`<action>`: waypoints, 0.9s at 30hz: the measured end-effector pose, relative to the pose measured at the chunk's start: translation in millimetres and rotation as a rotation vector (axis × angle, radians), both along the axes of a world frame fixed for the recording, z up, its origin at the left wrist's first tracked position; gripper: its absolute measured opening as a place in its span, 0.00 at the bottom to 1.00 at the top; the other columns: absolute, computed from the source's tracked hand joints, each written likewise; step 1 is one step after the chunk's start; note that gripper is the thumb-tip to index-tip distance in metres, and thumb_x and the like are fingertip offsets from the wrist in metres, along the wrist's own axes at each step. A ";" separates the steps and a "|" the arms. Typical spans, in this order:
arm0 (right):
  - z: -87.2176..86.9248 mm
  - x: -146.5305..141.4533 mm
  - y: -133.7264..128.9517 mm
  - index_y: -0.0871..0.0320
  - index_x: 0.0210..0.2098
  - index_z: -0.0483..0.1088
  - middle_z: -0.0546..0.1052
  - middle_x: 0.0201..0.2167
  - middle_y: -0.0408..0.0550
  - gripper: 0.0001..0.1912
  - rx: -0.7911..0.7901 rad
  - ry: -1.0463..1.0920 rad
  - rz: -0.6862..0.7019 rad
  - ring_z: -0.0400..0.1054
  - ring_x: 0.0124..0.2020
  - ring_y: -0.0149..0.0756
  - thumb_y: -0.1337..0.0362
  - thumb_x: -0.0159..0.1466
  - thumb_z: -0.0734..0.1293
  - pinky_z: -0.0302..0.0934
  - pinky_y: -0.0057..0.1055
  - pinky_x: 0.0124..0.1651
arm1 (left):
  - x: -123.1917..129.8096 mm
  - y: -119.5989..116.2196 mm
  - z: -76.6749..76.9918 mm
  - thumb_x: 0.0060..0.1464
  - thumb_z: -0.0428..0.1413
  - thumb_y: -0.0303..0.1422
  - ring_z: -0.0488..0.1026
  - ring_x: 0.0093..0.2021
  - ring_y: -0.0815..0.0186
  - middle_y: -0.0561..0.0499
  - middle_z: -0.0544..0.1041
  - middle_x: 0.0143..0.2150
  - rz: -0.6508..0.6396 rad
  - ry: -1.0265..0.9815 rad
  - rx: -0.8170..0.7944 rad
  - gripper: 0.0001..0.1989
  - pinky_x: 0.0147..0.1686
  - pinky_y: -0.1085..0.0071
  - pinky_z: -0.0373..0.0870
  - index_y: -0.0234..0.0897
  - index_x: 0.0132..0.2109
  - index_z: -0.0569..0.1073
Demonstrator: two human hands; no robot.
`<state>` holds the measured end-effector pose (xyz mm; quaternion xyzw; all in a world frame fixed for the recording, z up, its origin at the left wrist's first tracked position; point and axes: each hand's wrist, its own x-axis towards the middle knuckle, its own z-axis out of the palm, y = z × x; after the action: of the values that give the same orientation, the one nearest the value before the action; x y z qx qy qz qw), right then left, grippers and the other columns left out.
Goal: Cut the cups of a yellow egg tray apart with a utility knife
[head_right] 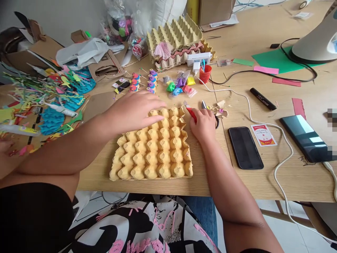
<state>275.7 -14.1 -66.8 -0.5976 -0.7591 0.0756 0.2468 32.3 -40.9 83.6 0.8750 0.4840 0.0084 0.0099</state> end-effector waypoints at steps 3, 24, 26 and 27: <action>2.5 -0.6 -0.4 0.53 0.63 0.76 0.79 0.54 0.59 0.26 0.054 0.063 -0.009 0.68 0.57 0.55 0.63 0.69 0.59 0.62 0.51 0.61 | -47.7 -43.1 -8.7 0.66 0.55 0.47 0.73 0.64 0.48 0.49 0.79 0.62 0.087 -0.048 -0.047 0.22 0.66 0.49 0.67 0.50 0.63 0.77; -16.1 4.2 18.4 0.57 0.68 0.70 0.79 0.61 0.57 0.30 0.063 0.391 -0.018 0.75 0.59 0.50 0.59 0.68 0.65 0.66 0.50 0.64 | -112.9 -138.1 -69.9 0.68 0.56 0.44 0.67 0.72 0.54 0.49 0.75 0.68 0.179 -0.451 -0.145 0.19 0.74 0.50 0.63 0.51 0.63 0.78; -15.9 5.6 19.9 0.55 0.68 0.70 0.80 0.60 0.57 0.29 0.093 0.385 -0.013 0.75 0.58 0.50 0.58 0.68 0.64 0.67 0.50 0.64 | -110.1 -115.7 -68.9 0.68 0.56 0.43 0.69 0.70 0.55 0.49 0.76 0.67 0.164 -0.479 -0.111 0.19 0.73 0.52 0.64 0.50 0.62 0.78; -15.6 6.4 20.3 0.54 0.67 0.71 0.80 0.59 0.56 0.28 0.101 0.376 -0.021 0.75 0.58 0.50 0.57 0.69 0.64 0.67 0.50 0.63 | -108.6 -106.1 -69.2 0.68 0.56 0.42 0.70 0.69 0.56 0.49 0.76 0.66 0.175 -0.491 -0.075 0.18 0.72 0.52 0.65 0.49 0.61 0.78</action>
<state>282.0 6.2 -82.3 -0.5676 -0.6961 0.1452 0.4149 -76.3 -146.9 14.3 0.8004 0.5411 0.2032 0.1588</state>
